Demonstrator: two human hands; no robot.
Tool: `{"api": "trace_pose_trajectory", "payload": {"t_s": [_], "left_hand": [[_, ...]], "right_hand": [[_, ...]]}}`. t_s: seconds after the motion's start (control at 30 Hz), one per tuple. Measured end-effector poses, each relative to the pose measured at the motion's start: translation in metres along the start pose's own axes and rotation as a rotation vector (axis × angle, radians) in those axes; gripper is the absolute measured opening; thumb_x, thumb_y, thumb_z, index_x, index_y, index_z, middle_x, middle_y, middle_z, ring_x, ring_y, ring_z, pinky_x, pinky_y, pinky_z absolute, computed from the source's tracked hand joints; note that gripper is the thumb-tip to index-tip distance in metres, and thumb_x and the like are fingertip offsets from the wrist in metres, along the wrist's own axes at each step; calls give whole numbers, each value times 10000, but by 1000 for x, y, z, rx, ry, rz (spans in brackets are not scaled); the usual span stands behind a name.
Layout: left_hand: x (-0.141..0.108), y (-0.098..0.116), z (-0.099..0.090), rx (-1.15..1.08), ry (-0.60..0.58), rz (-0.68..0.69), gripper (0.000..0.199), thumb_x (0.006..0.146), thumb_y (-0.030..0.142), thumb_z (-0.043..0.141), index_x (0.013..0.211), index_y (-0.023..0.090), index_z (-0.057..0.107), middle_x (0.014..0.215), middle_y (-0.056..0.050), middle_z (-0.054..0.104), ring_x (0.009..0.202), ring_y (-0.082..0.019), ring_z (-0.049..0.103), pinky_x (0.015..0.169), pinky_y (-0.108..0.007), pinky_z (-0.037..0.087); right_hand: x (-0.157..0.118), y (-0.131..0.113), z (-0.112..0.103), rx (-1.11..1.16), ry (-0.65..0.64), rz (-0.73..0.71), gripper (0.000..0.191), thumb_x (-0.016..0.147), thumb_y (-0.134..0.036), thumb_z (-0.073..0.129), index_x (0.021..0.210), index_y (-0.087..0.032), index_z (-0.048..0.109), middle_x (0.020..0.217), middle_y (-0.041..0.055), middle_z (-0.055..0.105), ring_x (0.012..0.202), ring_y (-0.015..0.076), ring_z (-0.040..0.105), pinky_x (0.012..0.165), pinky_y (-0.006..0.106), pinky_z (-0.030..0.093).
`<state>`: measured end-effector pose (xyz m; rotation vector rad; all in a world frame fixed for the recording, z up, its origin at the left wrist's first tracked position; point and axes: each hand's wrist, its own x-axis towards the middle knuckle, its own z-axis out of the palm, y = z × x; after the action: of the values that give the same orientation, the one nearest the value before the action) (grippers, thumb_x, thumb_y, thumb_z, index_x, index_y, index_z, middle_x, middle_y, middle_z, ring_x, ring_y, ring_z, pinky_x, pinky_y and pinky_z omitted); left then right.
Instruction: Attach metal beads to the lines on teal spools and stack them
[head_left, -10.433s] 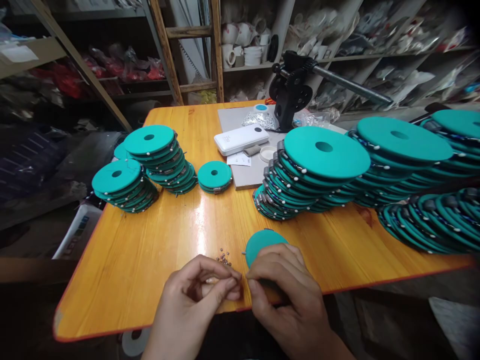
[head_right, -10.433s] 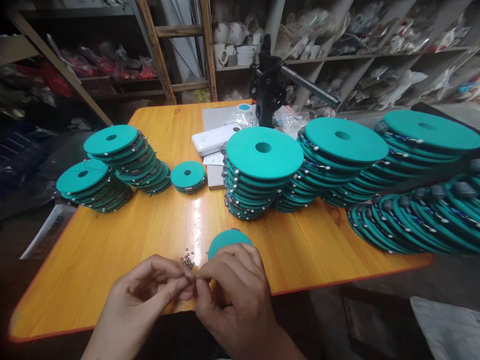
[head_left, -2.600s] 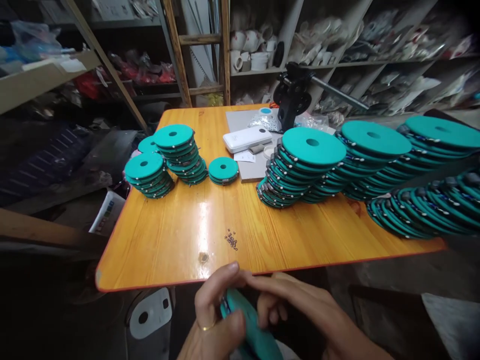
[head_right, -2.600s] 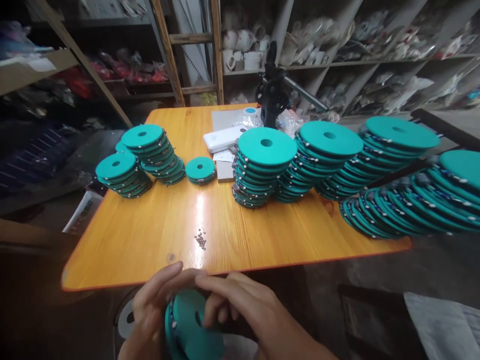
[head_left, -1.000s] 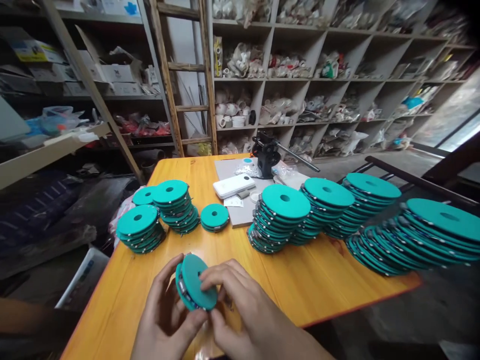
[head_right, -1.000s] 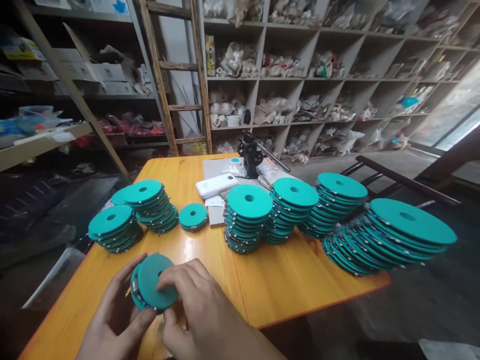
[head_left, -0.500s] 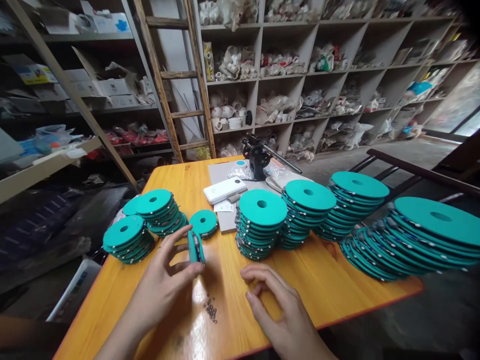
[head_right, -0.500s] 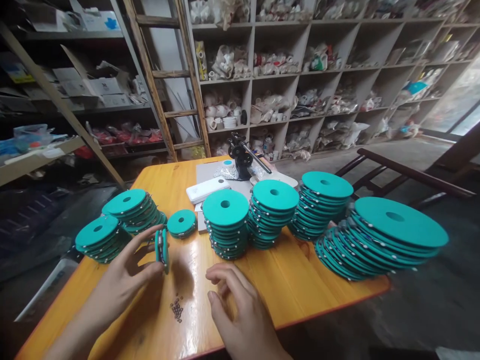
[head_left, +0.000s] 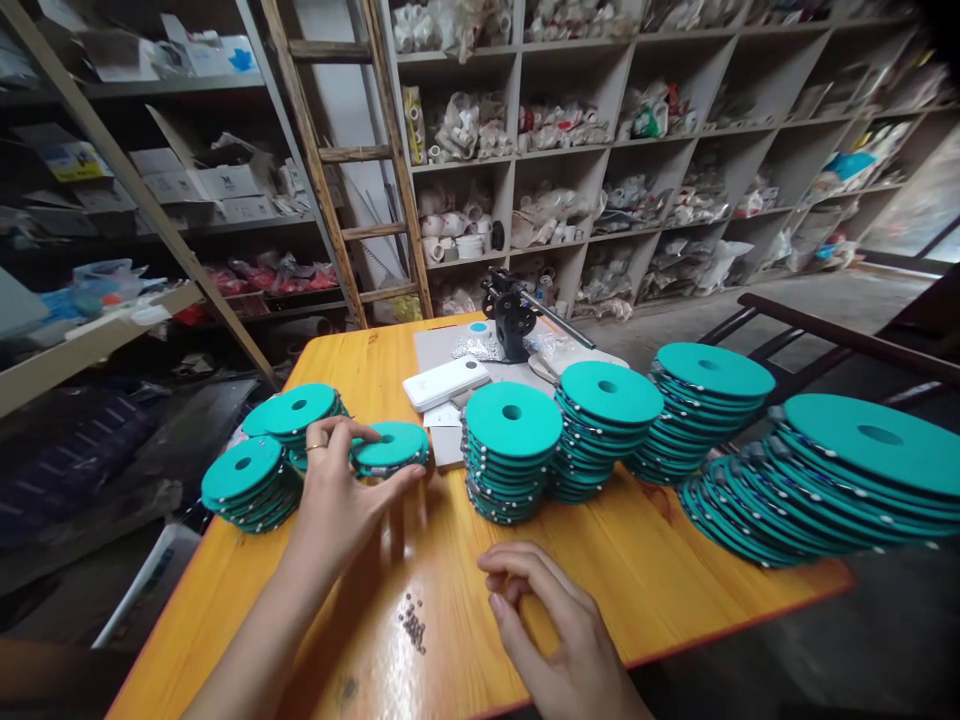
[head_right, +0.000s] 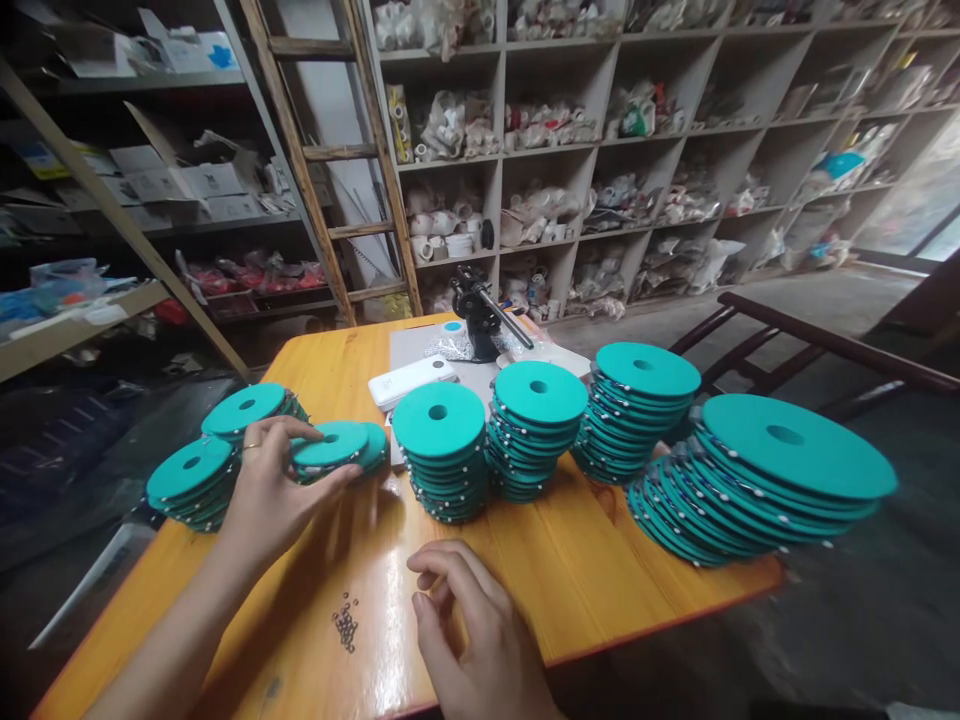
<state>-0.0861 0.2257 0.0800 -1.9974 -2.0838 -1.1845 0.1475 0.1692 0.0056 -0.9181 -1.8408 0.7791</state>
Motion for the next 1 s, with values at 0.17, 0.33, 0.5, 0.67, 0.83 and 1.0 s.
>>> {"api": "trace_pose_trajectory", "payload": {"t_s": [0.17, 0.33, 0.5, 0.67, 0.83, 1.0], "left_hand": [[17, 10, 24, 324, -79, 104, 421, 818, 546, 627, 955, 165, 513, 1122, -158, 513, 956, -350, 603, 740, -466, 520], [27, 9, 38, 528, -236, 204, 494, 871, 612, 496, 929, 125, 553, 1011, -195, 573, 906, -363, 604, 757, -437, 481], [30, 9, 33, 652, -308, 206, 610, 891, 647, 393, 985, 70, 567, 1048, -246, 564, 946, -392, 587, 794, -452, 456], [37, 13, 25, 702, -412, 211, 696, 794, 686, 524, 1006, 27, 591, 1038, -263, 573, 1030, -414, 561, 897, -452, 421], [52, 19, 22, 712, -567, 224, 948, 647, 615, 715, 1336, 22, 447, 1220, -288, 557, 1142, -443, 526, 948, -483, 391], [71, 23, 26, 682, -794, 194, 918, 651, 585, 725, 1372, 101, 426, 1150, -192, 631, 1058, -341, 605, 924, -495, 433]], "right_hand": [[0, -5, 1, -22, 15, -33, 219, 896, -96, 438, 1060, -193, 546, 986, 49, 598, 752, 97, 610, 716, 207, 505], [1, -4, 2, -40, 26, -83, 238, 886, -86, 430, 1063, -196, 544, 987, 56, 601, 734, 106, 608, 696, 216, 510], [0, 2, 6, -40, 60, -137, 258, 862, -72, 428, 1058, -197, 541, 964, 63, 598, 744, 119, 609, 678, 216, 506], [1, -1, 4, -66, 32, -145, 273, 849, -55, 434, 1062, -190, 538, 977, 72, 603, 786, 122, 622, 712, 212, 523], [4, -7, -1, -89, 33, -171, 269, 835, -38, 433, 1032, -181, 548, 959, 75, 616, 810, 129, 634, 708, 208, 534], [2, -5, -1, -91, -3, -149, 265, 848, -43, 440, 1051, -180, 540, 982, 78, 611, 839, 133, 633, 734, 214, 536]]}}
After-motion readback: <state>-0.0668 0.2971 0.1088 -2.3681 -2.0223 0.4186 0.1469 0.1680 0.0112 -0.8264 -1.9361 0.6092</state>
